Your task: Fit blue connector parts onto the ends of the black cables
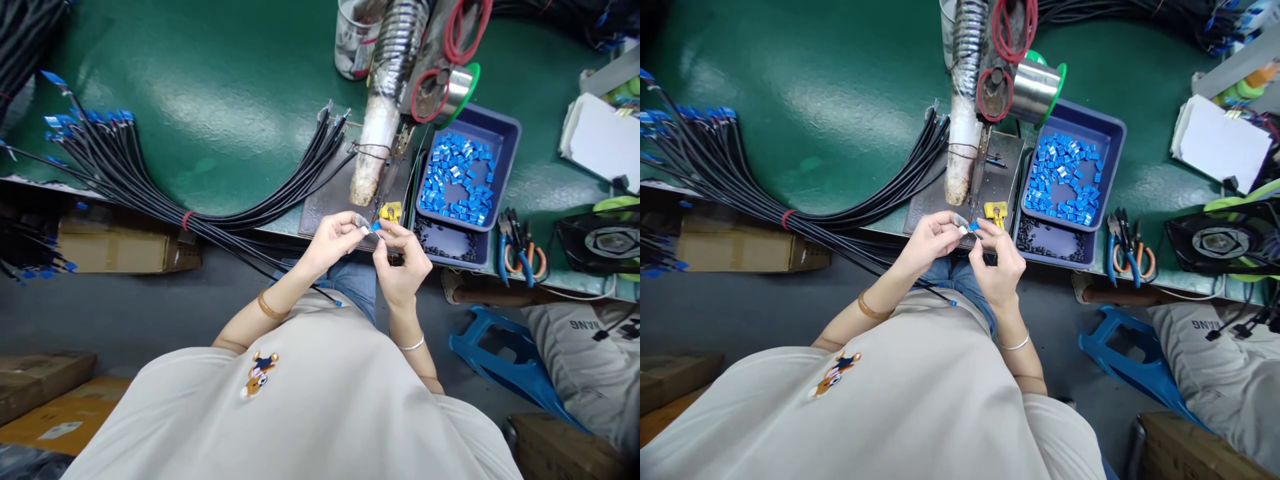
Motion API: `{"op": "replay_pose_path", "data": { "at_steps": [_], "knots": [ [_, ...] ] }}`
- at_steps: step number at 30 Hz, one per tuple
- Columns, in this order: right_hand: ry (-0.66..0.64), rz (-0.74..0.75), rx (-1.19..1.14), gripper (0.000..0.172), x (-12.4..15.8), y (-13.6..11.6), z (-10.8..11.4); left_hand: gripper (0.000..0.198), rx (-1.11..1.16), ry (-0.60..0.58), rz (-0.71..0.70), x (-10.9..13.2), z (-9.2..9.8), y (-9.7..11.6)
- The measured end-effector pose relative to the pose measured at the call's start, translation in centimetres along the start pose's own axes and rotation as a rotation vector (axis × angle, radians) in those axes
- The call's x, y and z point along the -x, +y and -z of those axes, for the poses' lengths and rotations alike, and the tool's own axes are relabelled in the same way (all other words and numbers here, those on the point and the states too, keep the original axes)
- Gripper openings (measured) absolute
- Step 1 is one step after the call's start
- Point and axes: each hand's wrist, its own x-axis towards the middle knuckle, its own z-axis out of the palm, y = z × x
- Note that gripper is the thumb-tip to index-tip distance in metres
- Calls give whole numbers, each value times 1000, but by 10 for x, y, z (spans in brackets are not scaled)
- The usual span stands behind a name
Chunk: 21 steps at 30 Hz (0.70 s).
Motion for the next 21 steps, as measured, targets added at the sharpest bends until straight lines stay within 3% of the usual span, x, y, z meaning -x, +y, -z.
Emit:
{"op": "replay_pose_path", "data": {
  "at_steps": [7, 14, 21],
  "knots": [
    [-9, -85, -94, 10, 2, 1, 1, 21, -87, 56, -79, 5, -4, 5],
    [-6, -65, -69, 10, 1, 1, -1, 16, -241, 112, -191, 8, -8, 2],
    [7, -19, -60, 10, -4, -1, -2, 18, -253, 111, -251, 6, -9, 2]
  ]
}}
